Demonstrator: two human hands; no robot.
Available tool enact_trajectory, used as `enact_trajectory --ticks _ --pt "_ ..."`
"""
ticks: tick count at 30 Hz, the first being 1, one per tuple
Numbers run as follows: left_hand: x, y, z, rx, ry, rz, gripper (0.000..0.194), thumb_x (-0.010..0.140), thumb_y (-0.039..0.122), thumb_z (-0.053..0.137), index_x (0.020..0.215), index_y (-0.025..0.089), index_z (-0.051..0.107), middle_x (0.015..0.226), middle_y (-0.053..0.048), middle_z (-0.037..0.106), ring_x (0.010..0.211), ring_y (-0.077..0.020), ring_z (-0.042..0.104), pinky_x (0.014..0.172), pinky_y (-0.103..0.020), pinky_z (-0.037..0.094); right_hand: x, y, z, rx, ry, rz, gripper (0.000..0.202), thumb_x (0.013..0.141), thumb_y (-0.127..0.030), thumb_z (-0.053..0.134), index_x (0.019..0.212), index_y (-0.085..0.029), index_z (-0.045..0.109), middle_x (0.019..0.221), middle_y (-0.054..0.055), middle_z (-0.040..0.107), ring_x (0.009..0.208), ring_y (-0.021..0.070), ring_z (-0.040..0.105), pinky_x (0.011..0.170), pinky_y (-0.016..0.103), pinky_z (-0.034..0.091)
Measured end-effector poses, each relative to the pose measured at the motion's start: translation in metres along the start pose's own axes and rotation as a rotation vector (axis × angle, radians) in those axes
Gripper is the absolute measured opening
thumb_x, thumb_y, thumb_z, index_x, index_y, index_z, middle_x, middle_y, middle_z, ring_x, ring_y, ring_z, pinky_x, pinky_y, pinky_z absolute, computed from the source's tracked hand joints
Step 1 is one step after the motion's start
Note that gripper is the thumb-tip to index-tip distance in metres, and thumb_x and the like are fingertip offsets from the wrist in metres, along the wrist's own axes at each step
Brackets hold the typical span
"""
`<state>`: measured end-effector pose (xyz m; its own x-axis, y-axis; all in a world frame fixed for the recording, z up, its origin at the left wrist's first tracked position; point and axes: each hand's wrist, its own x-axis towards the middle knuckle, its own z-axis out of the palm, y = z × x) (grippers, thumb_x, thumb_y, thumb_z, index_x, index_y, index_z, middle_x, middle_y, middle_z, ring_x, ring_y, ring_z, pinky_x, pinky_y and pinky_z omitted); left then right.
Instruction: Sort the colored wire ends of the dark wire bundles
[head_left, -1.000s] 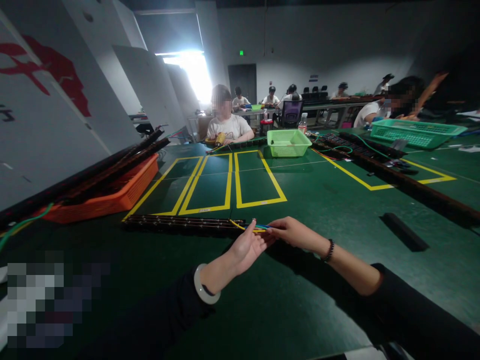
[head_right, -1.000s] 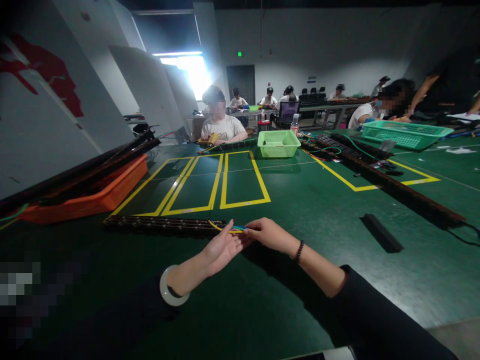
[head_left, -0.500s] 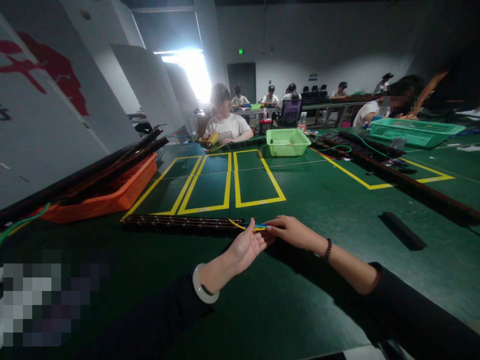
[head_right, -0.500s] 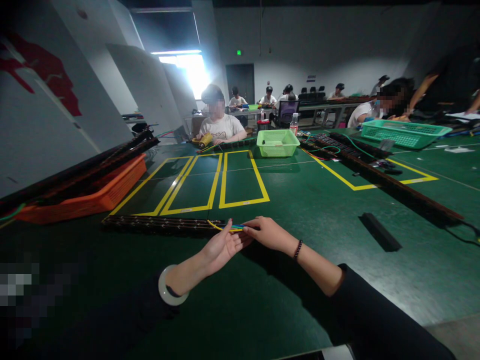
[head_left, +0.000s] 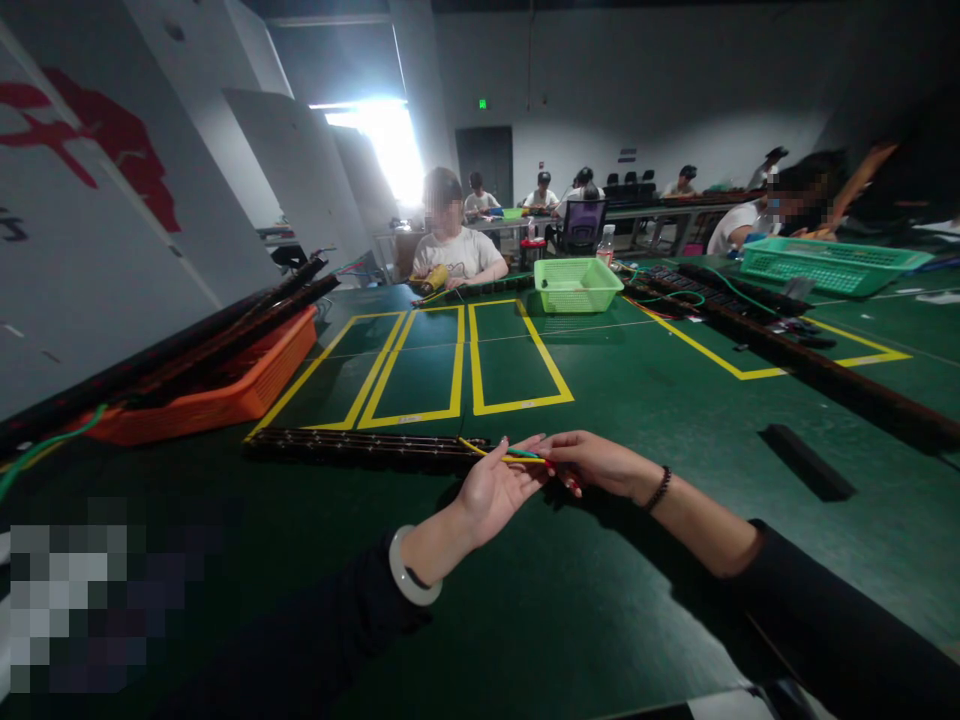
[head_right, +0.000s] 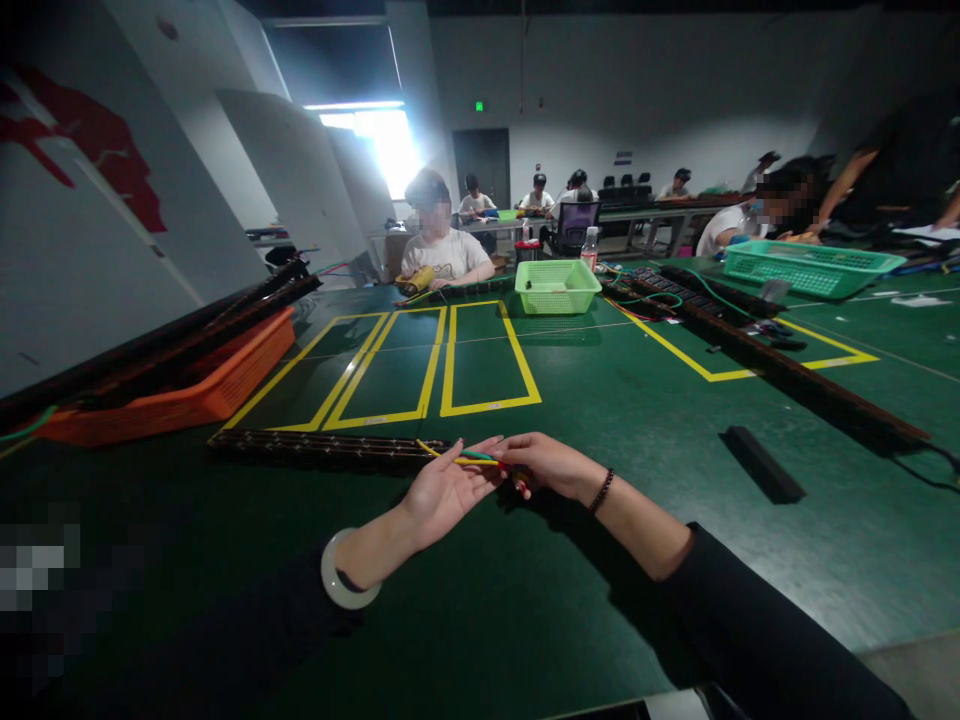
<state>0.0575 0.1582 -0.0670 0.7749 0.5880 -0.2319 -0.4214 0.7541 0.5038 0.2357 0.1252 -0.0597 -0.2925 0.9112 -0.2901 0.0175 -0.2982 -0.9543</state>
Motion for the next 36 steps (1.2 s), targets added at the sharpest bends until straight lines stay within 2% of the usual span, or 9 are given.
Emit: enact_trajectory --ticks 4,6,11,13,16,20,25,31,36 --pt "0.002 -0.001 -0.002 -0.042 0.015 0.009 0.044 0.089 0.026 0.039 0.125 0.001 0.047 0.119 -0.02 0.057 0.109 -0.0246 0.055 0.097 -0.038 0.039 0.0 -0.002 0.001 -0.302 0.009 -0.08 0.037 0.079 -0.04 0.062 0.106 -0.015 0.063 0.073 -0.001 0.059 0.045 0.0033 0.04 0.038 0.015 0.032" --pt "0.002 -0.001 -0.002 -0.049 0.013 0.009 0.044 0.089 0.025 0.039 0.124 0.001 0.048 0.117 -0.021 0.057 0.105 -0.0241 0.056 0.095 -0.038 0.04 -0.001 -0.005 0.003 -0.457 0.03 -0.129 0.037 0.081 -0.04 0.059 0.11 -0.017 0.063 0.076 0.0 0.062 0.047 0.0044 0.042 0.04 0.016 0.033" --pt "0.001 -0.001 -0.002 -0.024 0.001 0.014 0.042 0.089 0.026 0.04 0.12 0.002 0.053 0.116 -0.019 0.058 0.088 -0.0192 0.06 0.084 -0.032 0.044 -0.007 -0.012 0.012 -0.672 0.047 -0.325 0.033 0.082 -0.035 0.059 0.112 -0.022 0.063 0.094 0.002 0.068 0.072 0.0128 0.06 0.062 0.023 0.045" --pt "0.0 0.0 -0.002 -0.012 0.019 0.014 0.041 0.089 0.026 0.041 0.118 0.002 0.054 0.115 -0.019 0.059 0.091 -0.0196 0.06 0.083 -0.03 0.045 -0.008 -0.012 0.014 -0.77 0.071 -0.356 0.03 0.083 -0.032 0.058 0.11 -0.021 0.064 0.093 0.003 0.069 0.074 0.014 0.061 0.065 0.024 0.045" --pt "0.001 -0.001 -0.001 0.008 0.036 0.016 0.039 0.09 0.028 0.04 0.117 0.005 0.055 0.113 -0.017 0.059 0.098 -0.0212 0.058 0.088 -0.032 0.043 -0.008 -0.011 0.015 -0.993 0.175 -0.464 0.023 0.084 -0.026 0.056 0.104 -0.021 0.066 0.091 0.004 0.068 0.077 0.0149 0.061 0.069 0.025 0.044" --pt "0.003 -0.002 -0.002 0.054 0.048 -0.003 0.038 0.092 0.034 0.039 0.111 0.007 0.057 0.108 -0.017 0.061 0.103 -0.0216 0.057 0.094 -0.035 0.041 -0.006 -0.006 0.015 -1.287 0.301 -0.566 0.023 0.086 -0.021 0.054 0.106 -0.022 0.065 0.087 0.005 0.063 0.076 0.0137 0.057 0.065 0.023 0.042" --pt "0.004 -0.004 -0.004 0.082 0.027 -0.021 0.041 0.093 0.039 0.036 0.1 0.006 0.059 0.101 -0.017 0.063 0.103 -0.0221 0.057 0.096 -0.037 0.041 -0.005 0.001 0.012 -1.591 0.351 -0.641 0.026 0.089 -0.02 0.05 0.113 -0.021 0.06 0.089 0.004 0.06 0.068 0.0113 0.055 0.055 0.022 0.037" --pt "0.004 -0.006 -0.004 0.115 0.054 0.016 0.033 0.092 0.035 0.042 0.092 0.008 0.061 0.095 -0.013 0.065 0.097 -0.0194 0.06 0.097 -0.036 0.041 -0.006 0.001 0.011 -1.879 0.337 -0.748 0.03 0.09 -0.017 0.048 0.119 -0.014 0.055 0.092 0.007 0.06 0.073 0.0152 0.055 0.058 0.026 0.038" --pt "0.004 -0.007 -0.004 0.094 0.069 0.053 0.028 0.092 0.026 0.041 0.087 0.009 0.062 0.092 -0.013 0.065 0.097 -0.0195 0.06 0.1 -0.037 0.039 -0.006 -0.006 0.01 -1.939 0.251 -0.809 0.028 0.092 -0.016 0.042 0.117 -0.012 0.055 0.091 0.009 0.06 0.075 0.0165 0.053 0.065 0.03 0.038"
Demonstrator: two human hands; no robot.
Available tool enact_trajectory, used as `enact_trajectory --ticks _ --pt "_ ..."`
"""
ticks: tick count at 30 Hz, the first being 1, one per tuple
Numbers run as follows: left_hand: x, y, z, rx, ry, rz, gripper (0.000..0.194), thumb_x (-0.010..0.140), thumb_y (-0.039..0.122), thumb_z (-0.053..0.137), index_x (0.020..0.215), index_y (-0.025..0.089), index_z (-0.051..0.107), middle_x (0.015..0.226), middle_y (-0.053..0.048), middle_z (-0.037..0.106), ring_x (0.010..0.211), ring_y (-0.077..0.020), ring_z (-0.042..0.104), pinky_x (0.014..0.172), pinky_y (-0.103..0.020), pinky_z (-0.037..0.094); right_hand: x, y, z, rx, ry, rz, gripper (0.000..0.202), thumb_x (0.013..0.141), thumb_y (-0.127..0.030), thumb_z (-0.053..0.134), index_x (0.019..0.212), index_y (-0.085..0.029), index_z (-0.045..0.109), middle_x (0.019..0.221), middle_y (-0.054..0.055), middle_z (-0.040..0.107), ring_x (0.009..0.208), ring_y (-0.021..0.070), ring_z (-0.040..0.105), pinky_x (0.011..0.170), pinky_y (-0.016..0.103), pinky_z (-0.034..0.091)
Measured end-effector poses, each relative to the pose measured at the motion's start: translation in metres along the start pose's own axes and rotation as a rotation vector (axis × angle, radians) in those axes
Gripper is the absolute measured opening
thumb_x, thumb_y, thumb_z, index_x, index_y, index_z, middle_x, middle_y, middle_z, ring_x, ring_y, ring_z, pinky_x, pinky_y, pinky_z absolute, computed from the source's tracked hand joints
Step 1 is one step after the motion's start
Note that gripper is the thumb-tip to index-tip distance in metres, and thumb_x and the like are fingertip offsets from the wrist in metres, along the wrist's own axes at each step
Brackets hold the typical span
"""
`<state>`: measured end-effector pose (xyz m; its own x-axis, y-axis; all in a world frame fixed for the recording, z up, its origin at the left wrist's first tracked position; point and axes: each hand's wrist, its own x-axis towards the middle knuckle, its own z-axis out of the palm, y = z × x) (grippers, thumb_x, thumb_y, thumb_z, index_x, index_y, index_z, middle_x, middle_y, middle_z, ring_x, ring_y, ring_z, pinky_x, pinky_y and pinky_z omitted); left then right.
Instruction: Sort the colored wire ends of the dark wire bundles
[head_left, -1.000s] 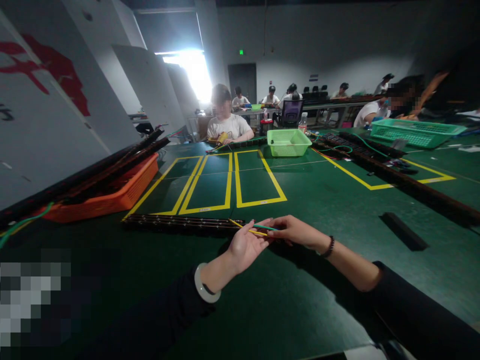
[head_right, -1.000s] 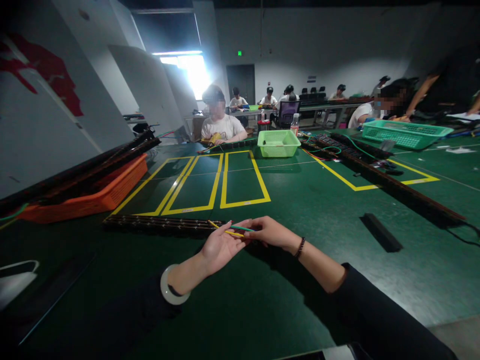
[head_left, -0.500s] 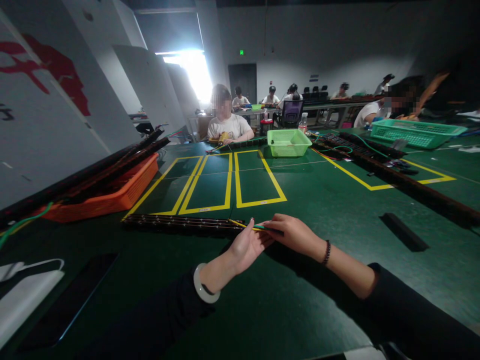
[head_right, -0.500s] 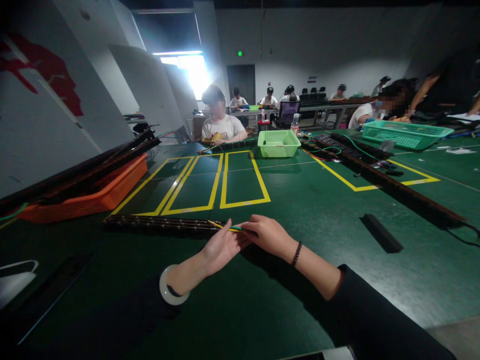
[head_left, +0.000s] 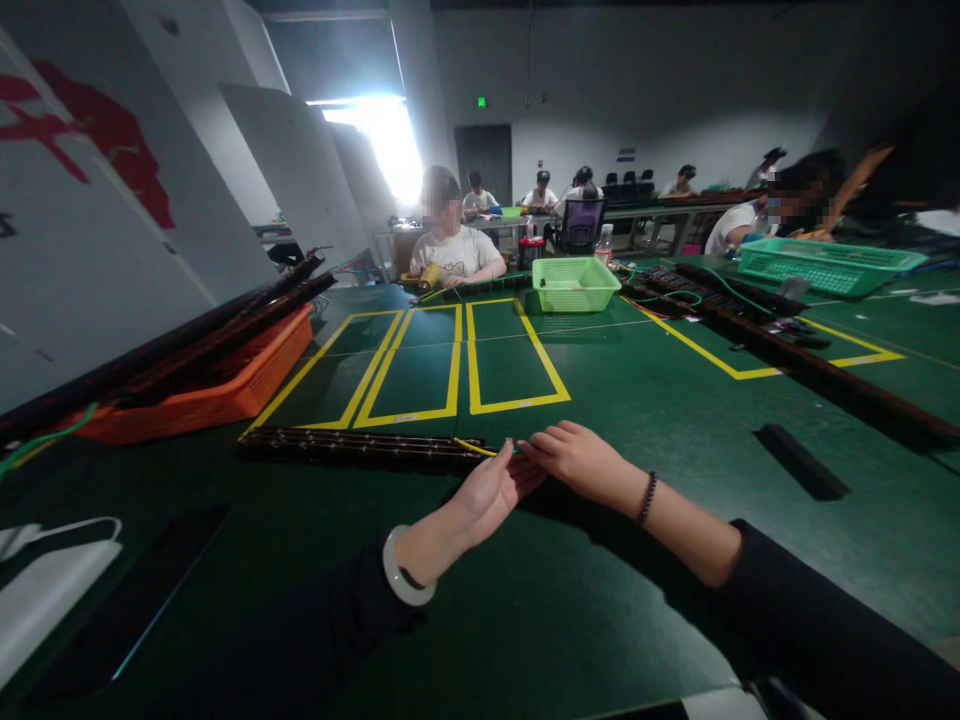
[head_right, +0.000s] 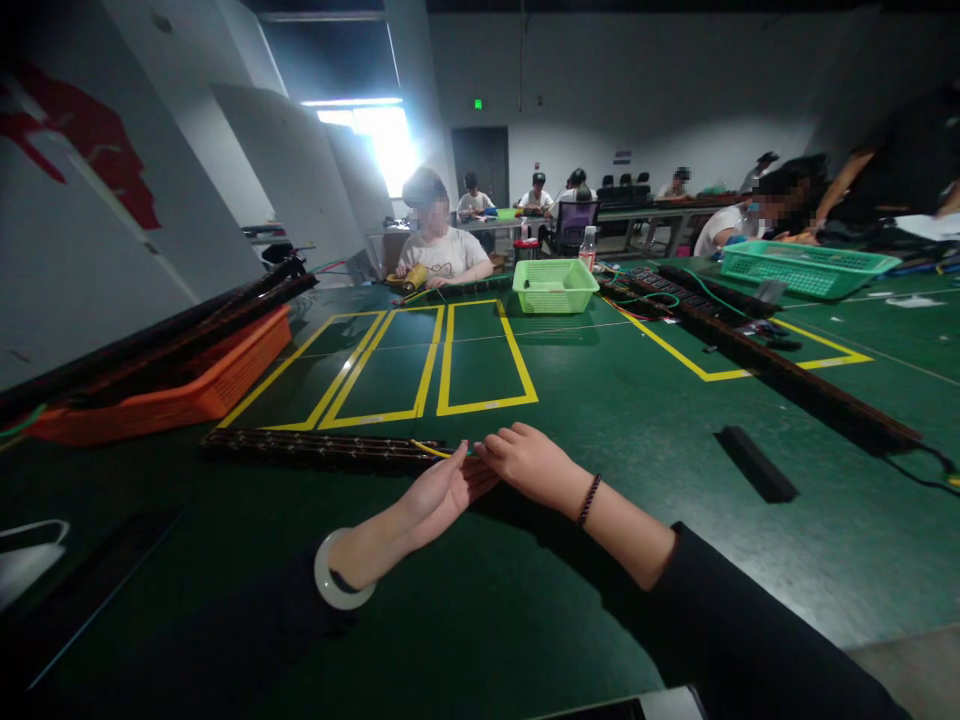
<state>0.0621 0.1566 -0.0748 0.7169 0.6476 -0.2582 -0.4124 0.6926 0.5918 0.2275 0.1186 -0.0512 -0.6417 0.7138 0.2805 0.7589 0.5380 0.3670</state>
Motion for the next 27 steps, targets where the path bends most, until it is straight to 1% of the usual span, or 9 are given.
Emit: enact_trajectory --ticks 3,5,9,12,17,20,23,25,27 --pt "-0.001 0.001 0.002 -0.03 0.027 -0.006 0.026 0.092 0.022 0.04 0.083 0.009 0.061 0.088 -0.012 0.065 0.096 -0.0194 0.061 0.1 -0.037 0.039 0.001 0.004 -0.003 0.066 0.041 -0.034 0.028 0.093 -0.019 0.041 0.117 -0.014 0.055 0.095 0.009 0.06 0.079 0.0172 0.053 0.073 0.033 0.039" --pt "-0.001 0.002 0.003 -0.04 0.032 -0.014 0.026 0.092 0.021 0.04 0.082 0.009 0.061 0.088 -0.012 0.066 0.096 -0.0195 0.061 0.1 -0.037 0.039 0.0 0.006 -0.005 0.116 0.051 -0.036 0.029 0.092 -0.02 0.042 0.117 -0.014 0.055 0.096 0.01 0.061 0.081 0.0178 0.053 0.076 0.033 0.039" --pt "0.0 0.003 0.003 -0.025 -0.014 -0.031 0.029 0.092 0.022 0.038 0.084 0.007 0.062 0.091 -0.014 0.066 0.097 -0.0206 0.061 0.1 -0.038 0.04 -0.002 0.011 -0.01 0.191 0.021 -0.059 0.031 0.088 -0.017 0.045 0.117 -0.013 0.056 0.095 0.009 0.062 0.081 0.018 0.053 0.078 0.033 0.04" --pt "0.0 0.003 0.002 -0.015 -0.037 -0.028 0.028 0.092 0.022 0.039 0.087 0.007 0.062 0.091 -0.014 0.066 0.096 -0.0204 0.061 0.099 -0.038 0.04 -0.004 0.014 -0.015 0.203 -0.008 -0.087 0.033 0.089 -0.016 0.045 0.121 -0.013 0.053 0.098 0.009 0.063 0.083 0.0182 0.054 0.079 0.034 0.04" --pt "-0.003 0.004 0.004 0.009 0.038 -0.003 0.019 0.089 0.019 0.045 0.081 0.011 0.061 0.084 -0.009 0.066 0.091 -0.0192 0.062 0.097 -0.037 0.042 -0.003 0.015 -0.022 0.17 -0.004 -0.145 0.036 0.092 -0.014 0.04 0.127 -0.018 0.049 0.11 0.01 0.06 0.092 0.0181 0.054 0.082 0.035 0.041" --pt "-0.002 0.003 0.002 0.013 0.048 -0.001 0.019 0.088 0.018 0.046 0.081 0.012 0.062 0.082 -0.009 0.065 0.089 -0.019 0.061 0.094 -0.037 0.043 -0.003 0.013 -0.022 0.136 0.01 -0.189 0.034 0.092 -0.013 0.04 0.122 -0.02 0.052 0.119 0.009 0.056 0.097 0.0183 0.053 0.084 0.036 0.04" --pt "0.0 0.003 -0.001 -0.013 0.068 0.004 0.019 0.088 0.017 0.045 0.079 0.012 0.061 0.079 -0.008 0.064 0.081 -0.0166 0.061 0.091 -0.035 0.043 -0.002 0.01 -0.02 0.108 0.008 -0.203 0.027 0.091 -0.014 0.043 0.112 -0.019 0.058 0.123 0.009 0.053 0.099 0.0189 0.052 0.085 0.036 0.04" --pt "0.002 0.003 -0.003 -0.026 0.079 -0.009 0.019 0.087 0.016 0.046 0.076 0.012 0.061 0.076 -0.007 0.063 0.076 -0.0149 0.06 0.089 -0.033 0.044 -0.003 0.009 -0.019 0.095 -0.003 -0.208 0.022 0.091 -0.015 0.043 0.104 -0.019 0.061 0.119 0.008 0.055 0.096 0.0188 0.052 0.084 0.036 0.04" --pt "0.003 0.003 -0.004 -0.031 0.07 -0.026 0.019 0.087 0.016 0.046 0.076 0.011 0.06 0.075 -0.007 0.062 0.074 -0.0144 0.059 0.086 -0.032 0.046 -0.003 0.008 -0.018 0.101 -0.006 -0.219 0.022 0.092 -0.018 0.043 0.102 -0.019 0.062 0.112 0.008 0.058 0.091 0.018 0.053 0.083 0.037 0.04"
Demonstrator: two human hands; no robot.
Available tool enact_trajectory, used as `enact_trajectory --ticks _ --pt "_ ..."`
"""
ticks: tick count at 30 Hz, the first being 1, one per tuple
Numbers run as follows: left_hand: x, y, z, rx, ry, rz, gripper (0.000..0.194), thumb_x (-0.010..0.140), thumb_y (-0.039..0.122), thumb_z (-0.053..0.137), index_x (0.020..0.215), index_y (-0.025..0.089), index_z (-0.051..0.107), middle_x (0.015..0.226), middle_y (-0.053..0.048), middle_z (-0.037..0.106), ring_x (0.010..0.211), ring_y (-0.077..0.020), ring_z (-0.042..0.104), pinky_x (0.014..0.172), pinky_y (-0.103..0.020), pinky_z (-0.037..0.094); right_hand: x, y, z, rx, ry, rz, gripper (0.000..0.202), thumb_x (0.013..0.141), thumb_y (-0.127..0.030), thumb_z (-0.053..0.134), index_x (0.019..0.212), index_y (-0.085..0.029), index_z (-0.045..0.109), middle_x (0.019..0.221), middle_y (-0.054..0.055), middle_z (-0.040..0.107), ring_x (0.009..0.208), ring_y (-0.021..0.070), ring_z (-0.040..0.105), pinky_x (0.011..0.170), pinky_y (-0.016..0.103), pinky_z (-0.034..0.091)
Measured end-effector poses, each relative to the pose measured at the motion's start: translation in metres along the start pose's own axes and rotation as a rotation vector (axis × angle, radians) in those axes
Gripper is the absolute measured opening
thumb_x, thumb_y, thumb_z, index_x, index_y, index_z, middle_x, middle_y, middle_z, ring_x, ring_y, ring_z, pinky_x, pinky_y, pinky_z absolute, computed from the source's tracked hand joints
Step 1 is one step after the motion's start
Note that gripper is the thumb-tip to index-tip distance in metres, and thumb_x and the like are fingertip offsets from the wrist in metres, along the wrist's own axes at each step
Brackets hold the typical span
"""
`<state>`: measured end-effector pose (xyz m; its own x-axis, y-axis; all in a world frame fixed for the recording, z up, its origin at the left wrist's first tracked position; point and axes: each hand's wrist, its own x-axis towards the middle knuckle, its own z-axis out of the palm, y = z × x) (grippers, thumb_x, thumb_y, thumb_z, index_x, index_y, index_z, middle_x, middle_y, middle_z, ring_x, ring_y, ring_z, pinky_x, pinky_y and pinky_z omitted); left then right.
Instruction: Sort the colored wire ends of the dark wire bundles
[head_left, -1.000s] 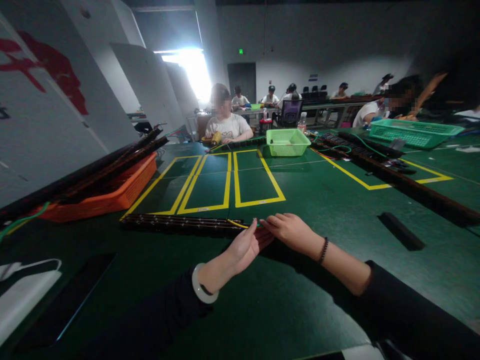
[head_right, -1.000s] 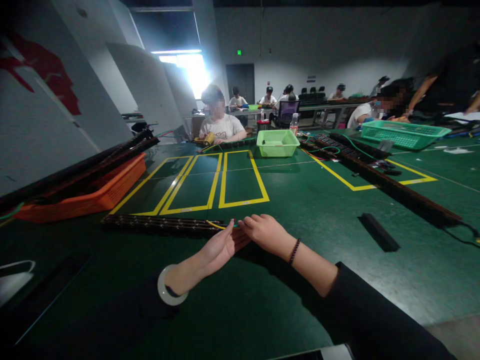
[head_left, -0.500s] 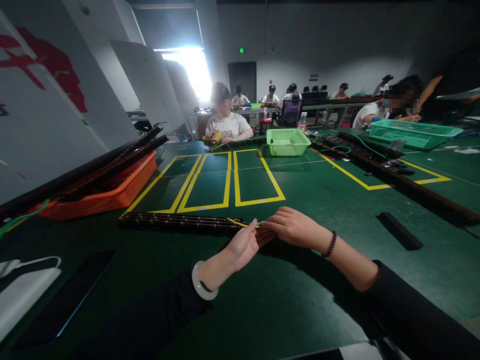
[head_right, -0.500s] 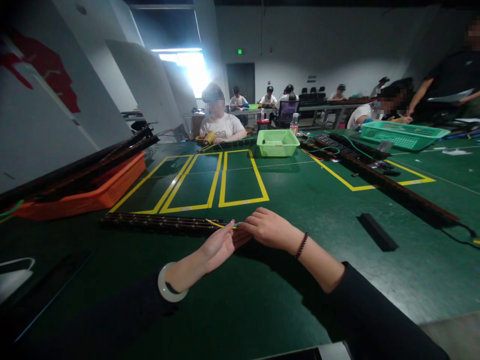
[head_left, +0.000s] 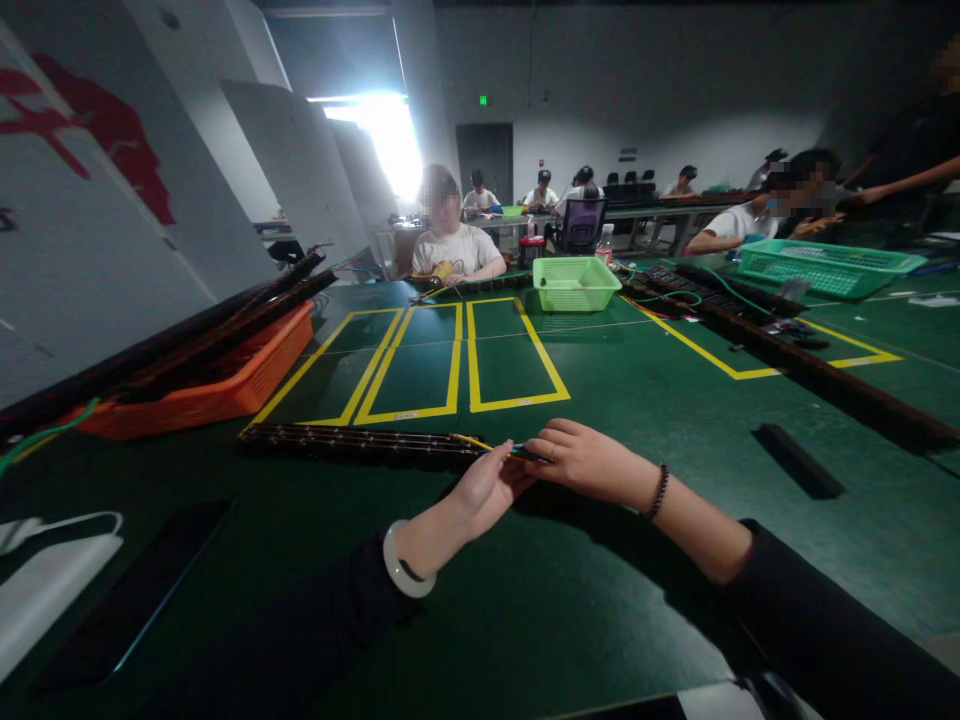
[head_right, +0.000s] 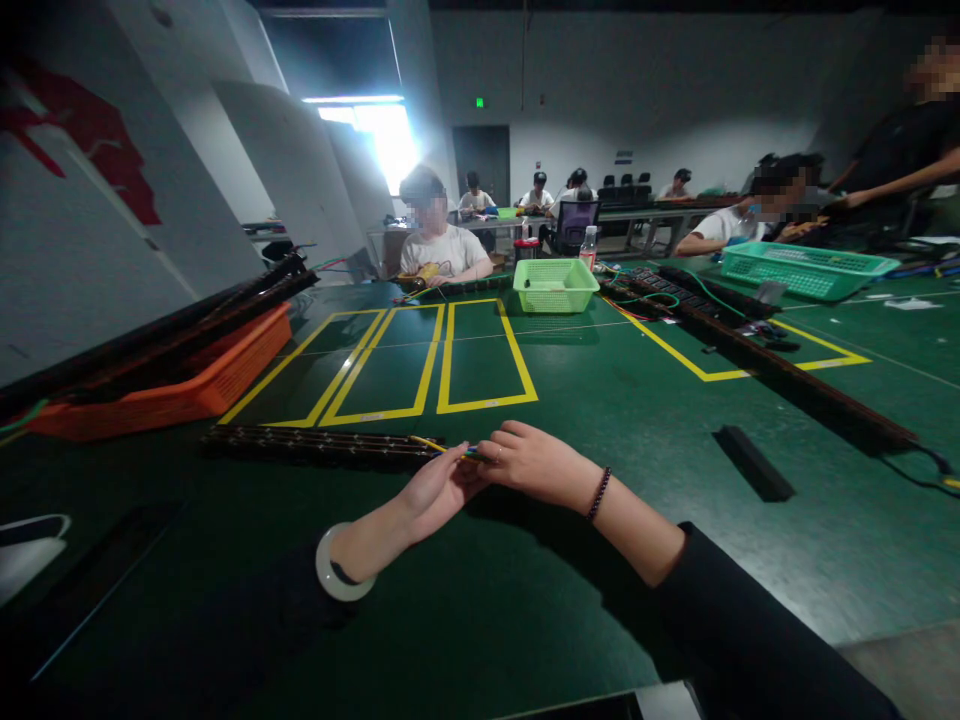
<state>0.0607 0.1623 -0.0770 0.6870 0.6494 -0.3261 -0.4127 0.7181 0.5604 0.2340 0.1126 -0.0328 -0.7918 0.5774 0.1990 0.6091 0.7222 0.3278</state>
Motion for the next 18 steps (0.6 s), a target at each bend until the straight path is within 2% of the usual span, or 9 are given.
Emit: enact_trajectory --ticks 3,7,11,14,18 --pt "0.0 0.001 0.001 0.004 -0.044 -0.015 0.018 0.087 0.016 0.045 0.081 0.01 0.061 0.077 -0.007 0.062 0.075 -0.0143 0.059 0.08 -0.029 0.047 0.0 -0.002 0.002 0.034 0.027 -0.044 0.024 0.093 -0.022 0.042 0.109 -0.018 0.059 0.104 0.009 0.06 0.092 0.0186 0.054 0.084 0.037 0.041" --pt "-0.001 0.001 0.004 0.009 -0.055 -0.024 0.018 0.088 0.017 0.044 0.083 0.011 0.06 0.079 -0.008 0.062 0.072 -0.0126 0.058 0.073 -0.025 0.047 0.001 -0.007 0.004 0.109 0.107 -0.089 0.029 0.092 -0.023 0.041 0.114 -0.013 0.057 0.104 0.011 0.062 0.098 0.0197 0.054 0.087 0.037 0.042" --pt "0.0 -0.001 0.001 0.006 -0.075 -0.011 0.026 0.09 0.029 0.044 0.078 0.012 0.059 0.077 -0.007 0.061 0.07 -0.0122 0.057 0.074 -0.025 0.047 0.001 -0.01 0.005 0.177 0.235 -0.05 0.03 0.091 -0.018 0.04 0.116 -0.011 0.056 0.096 0.011 0.065 0.091 0.0184 0.056 0.081 0.036 0.047" --pt "0.0 -0.003 -0.001 0.031 -0.13 -0.003 0.036 0.09 0.042 0.043 0.074 0.013 0.059 0.076 -0.008 0.06 0.079 -0.016 0.058 0.082 -0.03 0.045 0.0 -0.009 0.007 0.193 0.347 0.015 0.031 0.09 -0.017 0.043 0.117 -0.009 0.055 0.092 0.011 0.065 0.088 0.0187 0.056 0.079 0.036 0.048" --pt "-0.003 -0.004 0.001 0.078 -0.133 0.04 0.033 0.089 0.041 0.044 0.076 0.014 0.059 0.079 -0.009 0.062 0.086 -0.0183 0.059 0.089 -0.034 0.043 -0.002 -0.004 0.018 0.246 0.433 0.236 0.029 0.09 -0.018 0.045 0.116 -0.012 0.056 0.09 0.01 0.064 0.085 0.0181 0.056 0.077 0.035 0.049"
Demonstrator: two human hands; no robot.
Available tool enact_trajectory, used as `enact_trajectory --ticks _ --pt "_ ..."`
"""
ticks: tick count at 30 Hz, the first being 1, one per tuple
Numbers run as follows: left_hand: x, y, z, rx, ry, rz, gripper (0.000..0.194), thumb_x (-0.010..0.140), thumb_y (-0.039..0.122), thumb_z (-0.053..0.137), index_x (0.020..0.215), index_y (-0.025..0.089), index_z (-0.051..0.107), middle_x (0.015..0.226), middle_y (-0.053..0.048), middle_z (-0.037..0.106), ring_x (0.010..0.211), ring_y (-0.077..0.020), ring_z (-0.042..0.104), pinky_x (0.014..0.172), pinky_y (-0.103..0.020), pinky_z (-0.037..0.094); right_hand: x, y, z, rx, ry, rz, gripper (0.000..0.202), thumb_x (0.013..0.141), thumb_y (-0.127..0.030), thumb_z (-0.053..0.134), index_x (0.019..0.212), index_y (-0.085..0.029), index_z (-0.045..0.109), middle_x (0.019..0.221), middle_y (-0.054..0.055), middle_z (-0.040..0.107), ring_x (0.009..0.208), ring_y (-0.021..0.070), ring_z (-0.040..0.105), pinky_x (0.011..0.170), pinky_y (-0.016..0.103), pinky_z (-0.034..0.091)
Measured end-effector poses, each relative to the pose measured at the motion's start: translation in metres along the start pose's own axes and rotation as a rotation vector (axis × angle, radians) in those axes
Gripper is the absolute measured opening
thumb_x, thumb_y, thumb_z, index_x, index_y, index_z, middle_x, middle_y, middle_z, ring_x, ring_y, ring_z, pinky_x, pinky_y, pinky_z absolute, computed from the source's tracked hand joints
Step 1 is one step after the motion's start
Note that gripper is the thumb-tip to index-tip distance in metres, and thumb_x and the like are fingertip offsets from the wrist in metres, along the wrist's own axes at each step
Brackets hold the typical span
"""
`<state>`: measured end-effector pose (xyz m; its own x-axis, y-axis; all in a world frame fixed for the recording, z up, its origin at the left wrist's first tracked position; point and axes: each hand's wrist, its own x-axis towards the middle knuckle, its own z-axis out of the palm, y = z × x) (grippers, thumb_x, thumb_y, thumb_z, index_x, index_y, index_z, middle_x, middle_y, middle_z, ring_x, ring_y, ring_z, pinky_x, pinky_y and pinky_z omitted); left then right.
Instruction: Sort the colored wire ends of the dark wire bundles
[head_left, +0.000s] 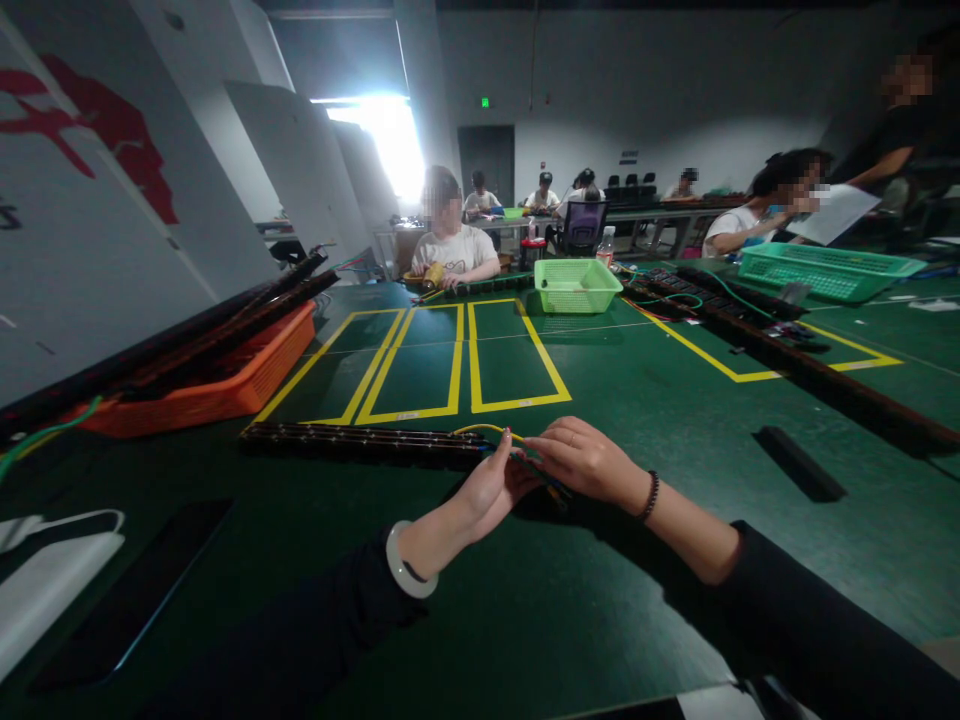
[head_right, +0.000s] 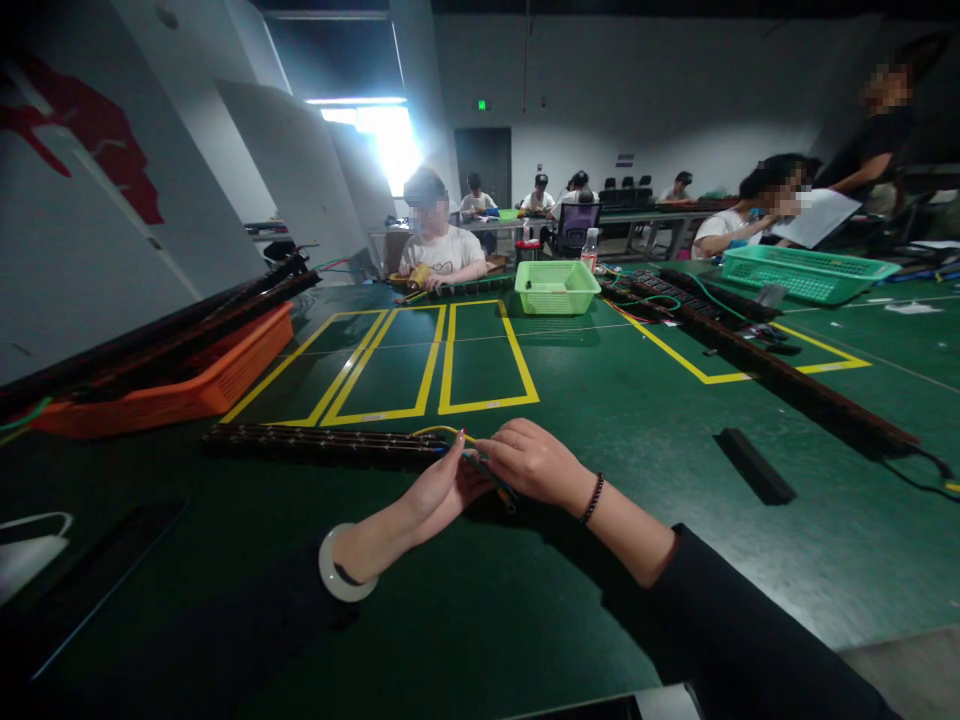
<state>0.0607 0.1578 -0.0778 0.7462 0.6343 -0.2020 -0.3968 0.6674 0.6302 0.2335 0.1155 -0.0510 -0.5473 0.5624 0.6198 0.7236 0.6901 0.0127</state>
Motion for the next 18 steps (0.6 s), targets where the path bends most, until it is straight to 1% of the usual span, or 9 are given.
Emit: enact_trajectory --ticks 3,5,7,10,13,15,16,18 --pt "-0.002 0.001 0.001 0.031 0.04 0.008 0.028 0.09 0.037 0.045 0.08 0.014 0.057 0.08 -0.009 0.062 0.087 -0.0202 0.06 0.09 -0.038 0.043 -0.004 0.01 0.007 -0.007 0.039 0.163 0.029 0.092 -0.017 0.042 0.117 -0.015 0.057 0.088 0.009 0.063 0.082 0.0174 0.056 0.075 0.034 0.049" --pt "-0.002 0.002 0.001 0.04 0.052 -0.007 0.024 0.09 0.032 0.044 0.081 0.013 0.055 0.08 -0.01 0.062 0.088 -0.0209 0.061 0.09 -0.038 0.043 -0.005 0.016 0.011 -0.022 0.004 0.223 0.029 0.092 -0.016 0.041 0.117 -0.015 0.057 0.086 0.008 0.062 0.08 0.0172 0.055 0.074 0.034 0.049" --pt "-0.003 0.003 0.002 0.04 0.061 -0.011 0.022 0.091 0.028 0.042 0.08 0.013 0.054 0.08 -0.011 0.063 0.088 -0.0208 0.062 0.09 -0.038 0.043 -0.006 0.02 0.013 -0.042 -0.067 0.259 0.029 0.091 -0.014 0.043 0.117 -0.015 0.058 0.085 0.007 0.062 0.079 0.0171 0.055 0.073 0.033 0.048" --pt "-0.003 0.003 0.004 0.03 0.071 -0.013 0.021 0.091 0.025 0.04 0.08 0.012 0.053 0.081 -0.012 0.064 0.088 -0.0217 0.063 0.089 -0.038 0.044 -0.005 0.022 0.016 -0.073 -0.208 0.293 0.029 0.088 -0.011 0.048 0.114 -0.015 0.06 0.084 0.006 0.061 0.079 0.0168 0.054 0.073 0.03 0.047" --pt "-0.003 0.003 0.005 0.026 0.081 -0.009 0.022 0.09 0.022 0.039 0.079 0.012 0.054 0.082 -0.013 0.064 0.088 -0.0223 0.063 0.088 -0.039 0.044 -0.003 0.02 0.021 -0.11 -0.31 0.287 0.026 0.085 -0.014 0.056 0.109 -0.02 0.065 0.082 0.005 0.06 0.078 0.0165 0.053 0.072 0.029 0.044" --pt "-0.002 0.002 0.004 0.025 0.078 -0.002 0.023 0.09 0.022 0.038 0.078 0.011 0.055 0.082 -0.014 0.064 0.088 -0.0225 0.063 0.088 -0.04 0.044 -0.002 0.02 0.024 -0.127 -0.321 0.282 0.024 0.084 -0.018 0.059 0.107 -0.023 0.066 0.084 0.005 0.059 0.078 0.0166 0.052 0.072 0.029 0.042" --pt "-0.002 0.002 0.004 0.024 0.075 -0.004 0.024 0.09 0.022 0.038 0.079 0.011 0.055 0.083 -0.014 0.064 0.088 -0.0225 0.062 0.088 -0.04 0.044 -0.002 0.019 0.024 -0.127 -0.305 0.283 0.024 0.084 -0.019 0.06 0.107 -0.024 0.066 0.087 0.005 0.059 0.08 0.0169 0.052 0.072 0.03 0.042" --pt "-0.001 0.002 0.003 0.02 0.076 -0.008 0.025 0.09 0.023 0.038 0.08 0.01 0.056 0.085 -0.014 0.065 0.086 -0.0213 0.062 0.087 -0.038 0.044 -0.002 0.018 0.02 -0.108 -0.223 0.285 0.024 0.087 -0.019 0.055 0.109 -0.022 0.064 0.094 0.007 0.059 0.084 0.0174 0.053 0.074 0.03 0.042"
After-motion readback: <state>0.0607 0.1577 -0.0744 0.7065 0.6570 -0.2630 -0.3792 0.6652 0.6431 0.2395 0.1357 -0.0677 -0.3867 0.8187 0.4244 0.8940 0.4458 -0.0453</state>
